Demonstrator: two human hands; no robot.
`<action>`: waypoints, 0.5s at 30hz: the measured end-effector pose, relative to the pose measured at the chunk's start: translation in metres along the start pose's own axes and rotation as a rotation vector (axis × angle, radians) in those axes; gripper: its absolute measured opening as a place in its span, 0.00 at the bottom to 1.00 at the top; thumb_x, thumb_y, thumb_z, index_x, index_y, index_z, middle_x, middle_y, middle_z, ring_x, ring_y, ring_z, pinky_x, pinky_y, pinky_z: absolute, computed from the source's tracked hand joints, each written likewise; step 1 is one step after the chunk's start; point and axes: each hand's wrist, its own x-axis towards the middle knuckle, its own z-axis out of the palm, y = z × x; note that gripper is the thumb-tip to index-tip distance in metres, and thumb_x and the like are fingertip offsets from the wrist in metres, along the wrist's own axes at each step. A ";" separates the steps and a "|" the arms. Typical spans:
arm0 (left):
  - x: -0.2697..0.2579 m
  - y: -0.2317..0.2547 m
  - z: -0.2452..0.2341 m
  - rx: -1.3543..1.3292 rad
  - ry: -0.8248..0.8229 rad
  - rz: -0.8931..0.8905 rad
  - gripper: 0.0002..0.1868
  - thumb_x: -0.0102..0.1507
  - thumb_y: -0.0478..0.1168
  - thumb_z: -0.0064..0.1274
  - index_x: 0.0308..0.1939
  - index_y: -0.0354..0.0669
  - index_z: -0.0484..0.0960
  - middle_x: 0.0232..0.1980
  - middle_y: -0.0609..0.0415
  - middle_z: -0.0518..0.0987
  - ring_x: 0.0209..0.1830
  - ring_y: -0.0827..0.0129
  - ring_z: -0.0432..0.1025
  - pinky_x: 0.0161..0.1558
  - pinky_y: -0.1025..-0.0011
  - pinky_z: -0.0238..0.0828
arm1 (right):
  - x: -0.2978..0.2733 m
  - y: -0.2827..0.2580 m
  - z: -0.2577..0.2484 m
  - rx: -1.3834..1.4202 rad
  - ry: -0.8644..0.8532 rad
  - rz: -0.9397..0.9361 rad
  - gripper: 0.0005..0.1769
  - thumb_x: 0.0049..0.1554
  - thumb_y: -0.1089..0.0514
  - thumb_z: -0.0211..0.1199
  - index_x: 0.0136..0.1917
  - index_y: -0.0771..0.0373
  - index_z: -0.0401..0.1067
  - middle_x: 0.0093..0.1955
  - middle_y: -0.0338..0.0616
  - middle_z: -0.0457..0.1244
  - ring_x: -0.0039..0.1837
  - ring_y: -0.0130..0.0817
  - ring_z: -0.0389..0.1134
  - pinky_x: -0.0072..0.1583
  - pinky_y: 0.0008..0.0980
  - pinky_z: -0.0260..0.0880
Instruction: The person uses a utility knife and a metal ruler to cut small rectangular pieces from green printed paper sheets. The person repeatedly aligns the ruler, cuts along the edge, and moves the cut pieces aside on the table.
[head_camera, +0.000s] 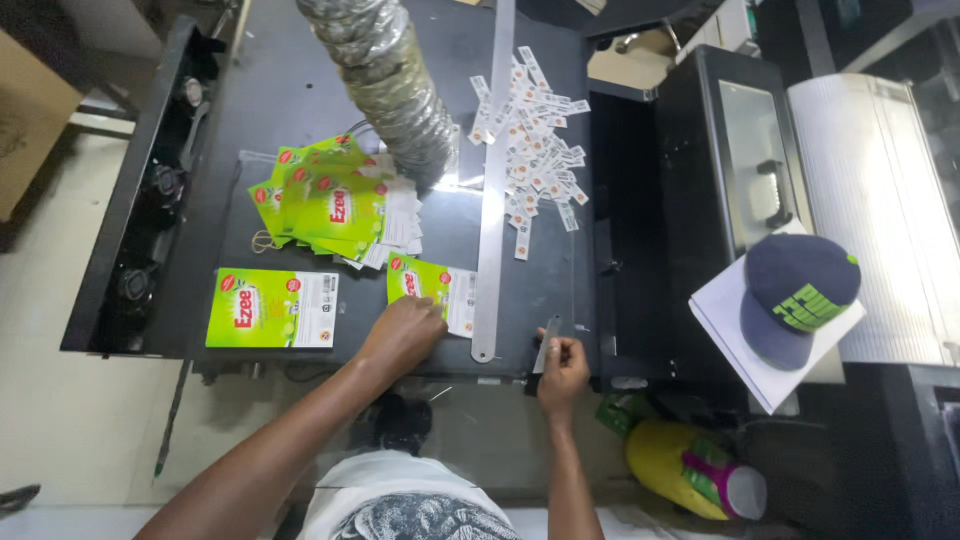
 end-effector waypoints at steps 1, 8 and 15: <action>0.006 0.001 0.012 -0.001 -0.003 0.011 0.09 0.65 0.34 0.61 0.35 0.57 0.88 0.36 0.56 0.90 0.47 0.57 0.87 0.51 0.55 0.83 | -0.003 -0.002 -0.002 0.001 0.011 0.005 0.12 0.75 0.54 0.61 0.53 0.64 0.77 0.57 0.59 0.78 0.57 0.45 0.80 0.57 0.46 0.76; 0.034 0.016 0.006 -0.099 -0.049 -0.094 0.12 0.71 0.39 0.57 0.54 0.61 0.92 0.64 0.57 0.88 0.72 0.55 0.79 0.71 0.44 0.72 | -0.003 -0.006 -0.003 -0.050 -0.024 -0.049 0.17 0.76 0.49 0.59 0.54 0.63 0.79 0.55 0.58 0.78 0.55 0.46 0.81 0.52 0.46 0.75; 0.056 0.044 -0.033 -0.234 0.024 -0.351 0.36 0.72 0.60 0.60 0.75 0.38 0.81 0.79 0.33 0.77 0.82 0.37 0.69 0.77 0.32 0.63 | -0.022 -0.053 0.012 -0.249 -0.220 -0.037 0.14 0.74 0.53 0.57 0.54 0.63 0.78 0.49 0.65 0.75 0.54 0.62 0.80 0.51 0.55 0.77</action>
